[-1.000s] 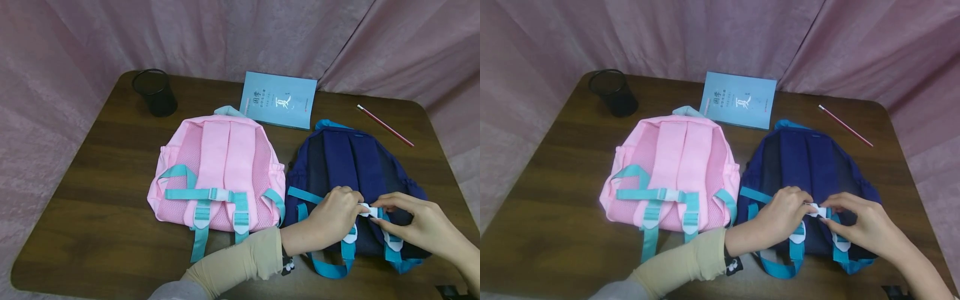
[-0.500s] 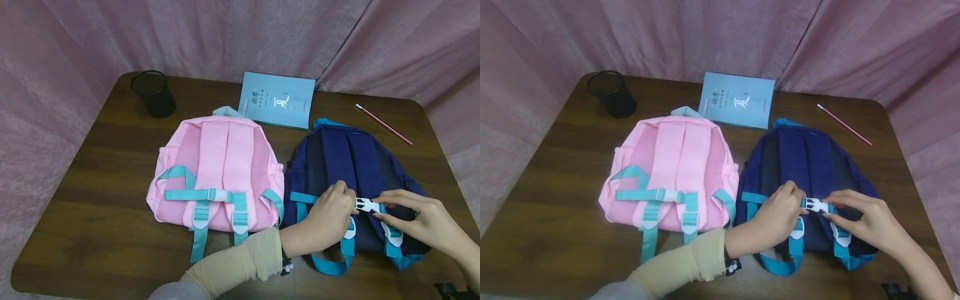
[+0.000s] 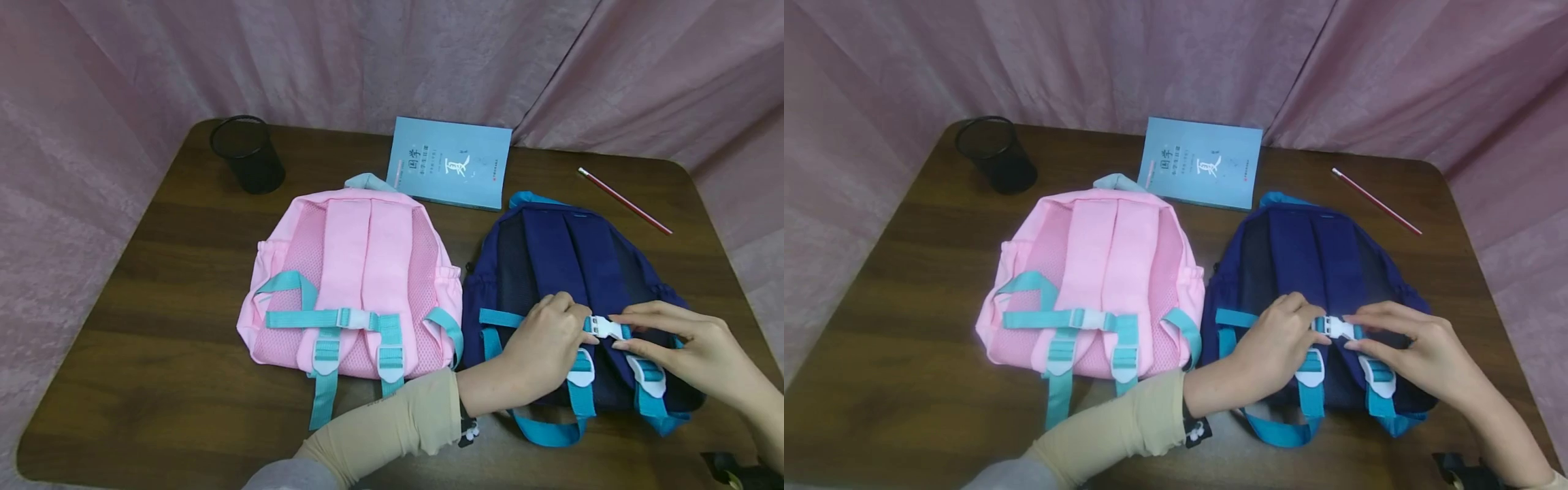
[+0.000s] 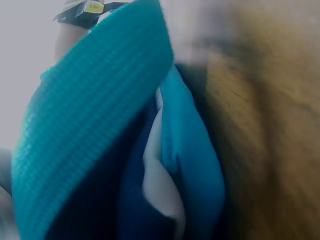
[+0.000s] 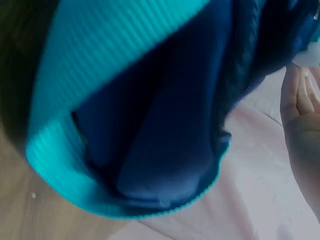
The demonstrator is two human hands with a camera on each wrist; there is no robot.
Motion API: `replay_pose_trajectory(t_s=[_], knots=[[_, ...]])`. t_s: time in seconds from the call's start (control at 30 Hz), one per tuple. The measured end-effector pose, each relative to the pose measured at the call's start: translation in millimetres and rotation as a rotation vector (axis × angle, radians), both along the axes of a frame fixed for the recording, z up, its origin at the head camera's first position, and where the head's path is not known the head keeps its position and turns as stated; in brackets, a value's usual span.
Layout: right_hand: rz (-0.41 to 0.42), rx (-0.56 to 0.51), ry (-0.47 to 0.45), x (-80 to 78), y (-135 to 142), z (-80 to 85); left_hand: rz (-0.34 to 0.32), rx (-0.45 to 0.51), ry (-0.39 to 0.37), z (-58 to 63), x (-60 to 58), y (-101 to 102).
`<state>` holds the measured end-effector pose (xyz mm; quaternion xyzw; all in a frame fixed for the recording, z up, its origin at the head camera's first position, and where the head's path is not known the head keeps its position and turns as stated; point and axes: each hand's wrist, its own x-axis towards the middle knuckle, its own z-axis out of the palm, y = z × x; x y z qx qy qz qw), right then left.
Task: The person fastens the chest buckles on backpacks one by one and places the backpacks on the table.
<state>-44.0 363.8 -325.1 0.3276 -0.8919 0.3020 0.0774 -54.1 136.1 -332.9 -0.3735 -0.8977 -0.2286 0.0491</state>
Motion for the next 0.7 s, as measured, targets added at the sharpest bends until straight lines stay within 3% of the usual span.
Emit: replay_pose_trajectory(t_s=[0.23, 0.47, 0.6, 0.7], knots=[[-0.005, 0.032, 0.007, -2.7, -6, -3.8, 0.012, -0.035, -0.05, 1.5, -1.1, 0], [-0.056, 0.178, 0.017, -1.7, -8, -5.5, 0.046, -0.256, 0.003, -0.6, 6.5, 8], [-0.074, 0.211, 0.005, -0.2, -6, -4.7, -0.017, -0.331, 0.033, -1.2, 9.2, 7], [-0.097, 0.252, 0.026, 0.0, -7, -1.2, -0.074, -0.364, 0.005, 5.5, 8.9, -2]])
